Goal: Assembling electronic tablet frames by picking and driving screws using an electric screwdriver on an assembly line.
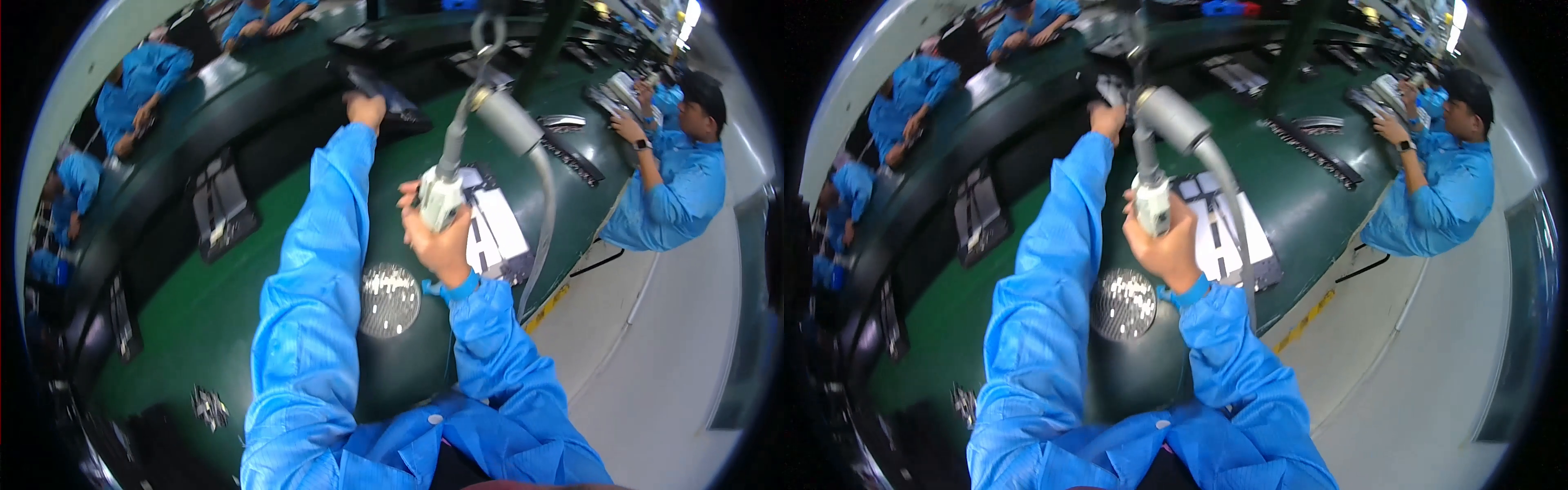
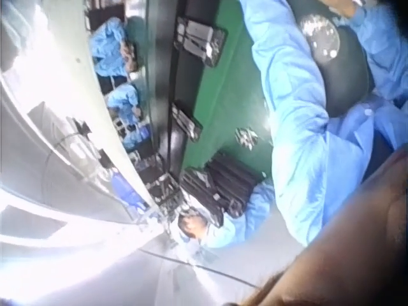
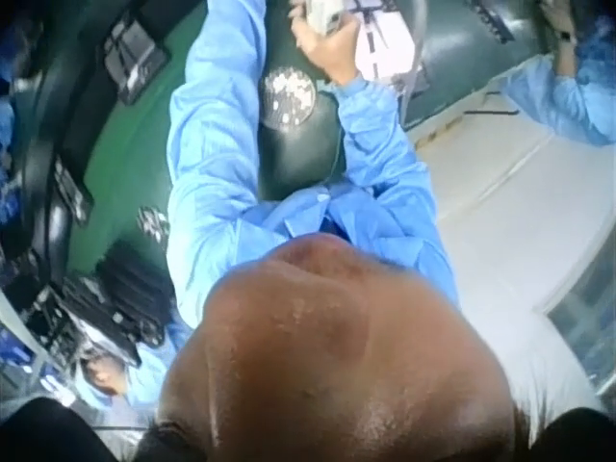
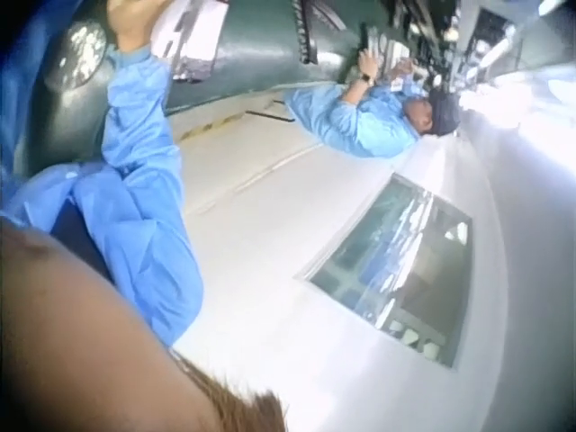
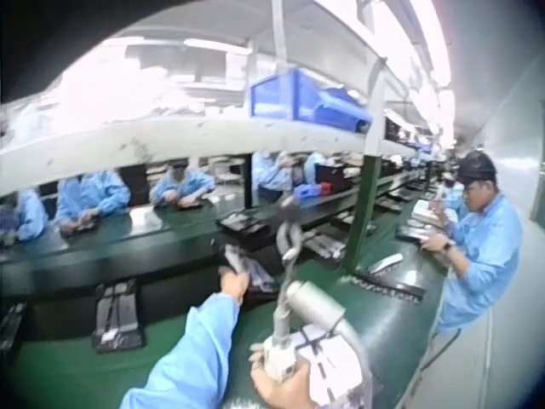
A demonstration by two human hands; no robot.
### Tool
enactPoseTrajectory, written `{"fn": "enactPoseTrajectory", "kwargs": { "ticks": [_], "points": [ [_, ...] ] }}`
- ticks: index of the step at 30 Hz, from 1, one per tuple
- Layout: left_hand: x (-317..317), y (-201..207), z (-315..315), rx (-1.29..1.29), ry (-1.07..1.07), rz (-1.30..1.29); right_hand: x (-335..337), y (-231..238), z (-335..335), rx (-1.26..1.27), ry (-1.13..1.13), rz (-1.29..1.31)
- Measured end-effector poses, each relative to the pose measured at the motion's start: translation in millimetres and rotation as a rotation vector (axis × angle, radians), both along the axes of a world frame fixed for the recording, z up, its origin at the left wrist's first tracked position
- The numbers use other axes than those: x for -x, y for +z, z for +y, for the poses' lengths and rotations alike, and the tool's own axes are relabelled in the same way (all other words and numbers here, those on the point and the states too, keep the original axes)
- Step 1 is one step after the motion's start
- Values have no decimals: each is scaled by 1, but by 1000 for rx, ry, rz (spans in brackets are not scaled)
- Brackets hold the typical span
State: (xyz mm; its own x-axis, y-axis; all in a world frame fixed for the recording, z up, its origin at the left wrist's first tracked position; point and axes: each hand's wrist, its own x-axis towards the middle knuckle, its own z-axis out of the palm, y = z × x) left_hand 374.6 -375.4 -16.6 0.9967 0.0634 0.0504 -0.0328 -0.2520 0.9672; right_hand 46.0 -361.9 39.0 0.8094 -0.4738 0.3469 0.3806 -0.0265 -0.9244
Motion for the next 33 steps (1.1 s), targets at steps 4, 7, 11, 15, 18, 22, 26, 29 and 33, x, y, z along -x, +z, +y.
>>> {"fn": "enactPoseTrajectory", "kwargs": {
  "ticks": [4,7,11,15,18,22,26,29,33],
  "points": [
    [87,65,139,222,-228,-327,0,18,8,-35,79,-92],
    [193,90,275,268,-244,-336,-6,19,12,-8,70,-120],
    [382,87,348,456,48,-118,-13,14,19,26,107,-115],
    [497,25,358,327,113,29,-12,14,20,49,109,-135],
    [534,19,340,183,73,52,-8,13,25,78,141,-144],
    [519,36,364,-899,505,-240,-1,13,30,105,142,-149],
    [441,23,416,-636,70,-239,6,18,30,67,188,-131],
    [407,14,451,-620,-227,-265,4,13,46,43,230,-108],
    [395,21,469,-529,-319,-145,3,1,46,-33,521,-53]
  ]
}}
